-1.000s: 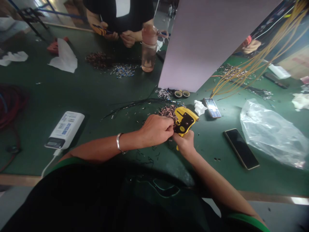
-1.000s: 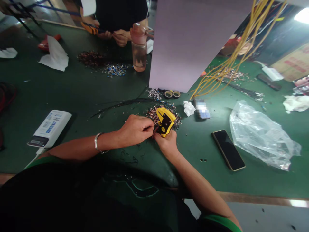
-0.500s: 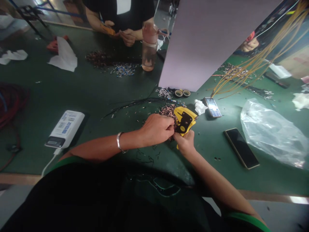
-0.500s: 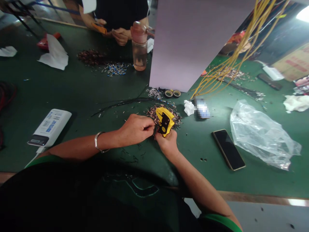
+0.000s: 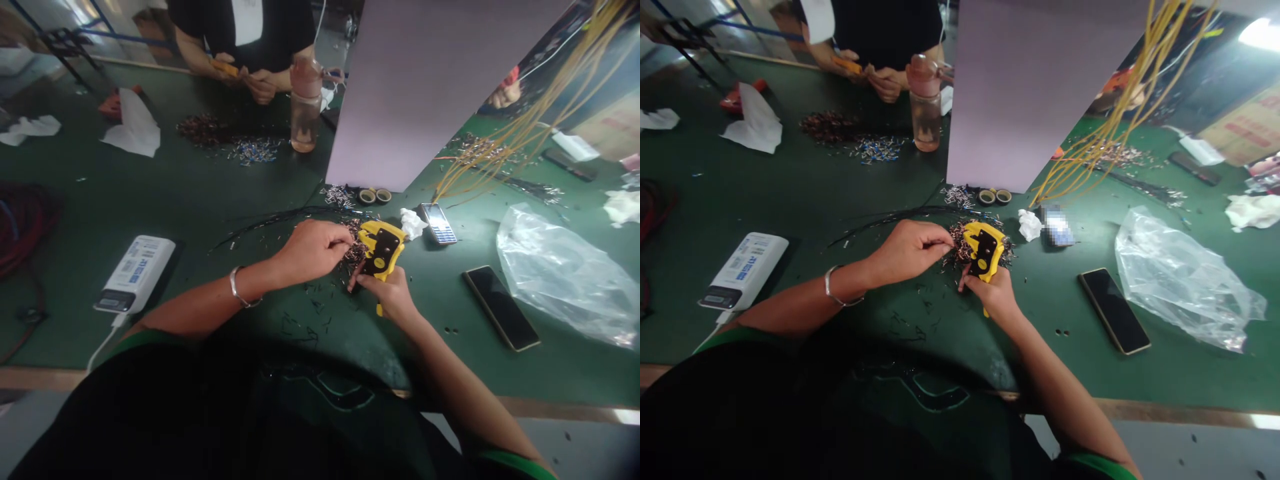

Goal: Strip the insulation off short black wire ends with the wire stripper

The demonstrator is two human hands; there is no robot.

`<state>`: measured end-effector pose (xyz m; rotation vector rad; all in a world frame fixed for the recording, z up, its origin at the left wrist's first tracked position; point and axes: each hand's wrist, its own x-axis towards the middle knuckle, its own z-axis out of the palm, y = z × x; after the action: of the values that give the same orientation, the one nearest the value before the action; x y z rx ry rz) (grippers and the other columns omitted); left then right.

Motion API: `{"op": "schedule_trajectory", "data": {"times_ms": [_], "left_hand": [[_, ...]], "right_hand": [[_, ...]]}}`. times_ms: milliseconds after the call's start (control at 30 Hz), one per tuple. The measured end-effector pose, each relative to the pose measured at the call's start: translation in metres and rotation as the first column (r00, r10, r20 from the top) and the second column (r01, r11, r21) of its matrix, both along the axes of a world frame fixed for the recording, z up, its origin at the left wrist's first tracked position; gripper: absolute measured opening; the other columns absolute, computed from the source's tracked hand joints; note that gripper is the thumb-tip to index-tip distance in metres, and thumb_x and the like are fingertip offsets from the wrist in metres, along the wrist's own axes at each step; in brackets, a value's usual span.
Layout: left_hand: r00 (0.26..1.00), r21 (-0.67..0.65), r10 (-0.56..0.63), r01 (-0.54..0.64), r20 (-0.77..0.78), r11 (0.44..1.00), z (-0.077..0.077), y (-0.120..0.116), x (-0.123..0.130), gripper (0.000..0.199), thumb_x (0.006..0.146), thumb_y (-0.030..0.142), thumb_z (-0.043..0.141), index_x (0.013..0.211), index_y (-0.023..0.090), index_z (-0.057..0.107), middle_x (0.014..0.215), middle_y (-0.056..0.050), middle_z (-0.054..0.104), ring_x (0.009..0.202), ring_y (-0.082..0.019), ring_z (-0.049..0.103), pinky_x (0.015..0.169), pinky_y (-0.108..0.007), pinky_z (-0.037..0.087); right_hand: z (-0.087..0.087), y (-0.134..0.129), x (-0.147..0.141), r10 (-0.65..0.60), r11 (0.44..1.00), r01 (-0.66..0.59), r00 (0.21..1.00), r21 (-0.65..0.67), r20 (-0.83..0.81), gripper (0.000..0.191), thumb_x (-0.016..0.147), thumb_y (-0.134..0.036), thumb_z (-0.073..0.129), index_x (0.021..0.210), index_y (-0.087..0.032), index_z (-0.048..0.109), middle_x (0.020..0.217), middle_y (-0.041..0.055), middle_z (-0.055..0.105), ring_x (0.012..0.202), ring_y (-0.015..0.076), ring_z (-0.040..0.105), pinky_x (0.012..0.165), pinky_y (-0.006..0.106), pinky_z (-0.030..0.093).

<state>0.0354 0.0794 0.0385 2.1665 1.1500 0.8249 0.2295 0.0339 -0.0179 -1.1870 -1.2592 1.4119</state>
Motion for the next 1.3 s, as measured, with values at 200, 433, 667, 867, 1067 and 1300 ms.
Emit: {"op": "schedule_trajectory", "data": {"times_ms": [200, 433, 667, 867, 1067, 1300], "left_hand": [[0.997, 0.006, -0.071, 0.071, -0.001, 0.997, 0.01, 0.019, -0.017, 0.019, 0.082, 0.019, 0.055, 0.078, 0.019, 0.074, 0.079, -0.002, 0.072, 0.069, -0.012, 0.063, 0.068, -0.026, 0.047], [0.989, -0.093, -0.134, 0.14, 0.07, 0.986, 0.016, 0.023, -0.019, 0.015, 0.079, 0.019, 0.06, 0.079, 0.019, 0.074, 0.078, -0.002, 0.073, 0.069, -0.011, 0.063, 0.071, -0.025, 0.049], [0.987, -0.145, -0.133, 0.145, 0.088, 0.979, 0.015, 0.02, -0.017, 0.015, 0.078, 0.018, 0.06, 0.079, 0.018, 0.075, 0.08, -0.002, 0.074, 0.072, -0.012, 0.064, 0.07, -0.025, 0.049], [0.983, -0.16, -0.156, 0.17, 0.099, 0.972, 0.014, 0.019, -0.016, 0.015, 0.076, 0.016, 0.059, 0.078, 0.018, 0.075, 0.077, -0.002, 0.073, 0.07, -0.011, 0.063, 0.069, -0.025, 0.049], [0.984, -0.175, -0.148, 0.163, 0.095, 0.971, 0.013, 0.019, -0.015, 0.015, 0.076, 0.017, 0.06, 0.078, 0.019, 0.075, 0.077, -0.002, 0.074, 0.068, -0.011, 0.062, 0.067, -0.025, 0.048], [0.984, -0.189, -0.157, 0.171, 0.086, 0.967, 0.01, 0.022, -0.015, 0.016, 0.075, 0.017, 0.059, 0.079, 0.018, 0.075, 0.075, -0.002, 0.073, 0.065, -0.011, 0.061, 0.063, -0.024, 0.047]], "right_hand": [[0.007, 0.001, 0.014, 0.219, 0.972, -0.23, 0.962, -0.053, -0.161, 0.013, 0.072, -0.021, 0.075, 0.085, -0.02, 0.072, 0.077, 0.0039, 0.075, 0.074, 0.0246, 0.071, 0.077, 0.041, 0.055], [0.004, -0.002, 0.017, 0.353, 0.928, -0.368, 0.919, -0.059, -0.178, 0.015, 0.076, -0.025, 0.077, 0.09, -0.02, 0.072, 0.081, 0.0052, 0.075, 0.078, 0.0241, 0.069, 0.078, 0.04, 0.055], [0.004, -0.008, 0.014, 0.374, 0.922, -0.383, 0.918, -0.058, -0.132, 0.02, 0.076, -0.033, 0.078, 0.088, -0.018, 0.07, 0.08, 0.0071, 0.073, 0.076, 0.0241, 0.069, 0.075, 0.041, 0.055], [-0.002, -0.01, 0.011, 0.312, 0.945, -0.32, 0.944, -0.064, -0.112, 0.022, 0.075, -0.035, 0.078, 0.086, -0.018, 0.069, 0.075, 0.007, 0.073, 0.072, 0.0236, 0.069, 0.071, 0.04, 0.057], [-0.003, -0.013, 0.011, 0.263, 0.961, -0.268, 0.962, -0.066, -0.071, 0.017, 0.075, -0.032, 0.076, 0.081, -0.017, 0.07, 0.069, 0.0061, 0.073, 0.066, 0.0225, 0.068, 0.067, 0.038, 0.057], [-0.004, -0.016, 0.008, 0.207, 0.978, -0.206, 0.978, -0.035, 0.009, 0.012, 0.075, -0.029, 0.074, 0.074, -0.019, 0.069, 0.06, 0.0035, 0.07, 0.056, 0.0198, 0.064, 0.06, 0.034, 0.054]]}}
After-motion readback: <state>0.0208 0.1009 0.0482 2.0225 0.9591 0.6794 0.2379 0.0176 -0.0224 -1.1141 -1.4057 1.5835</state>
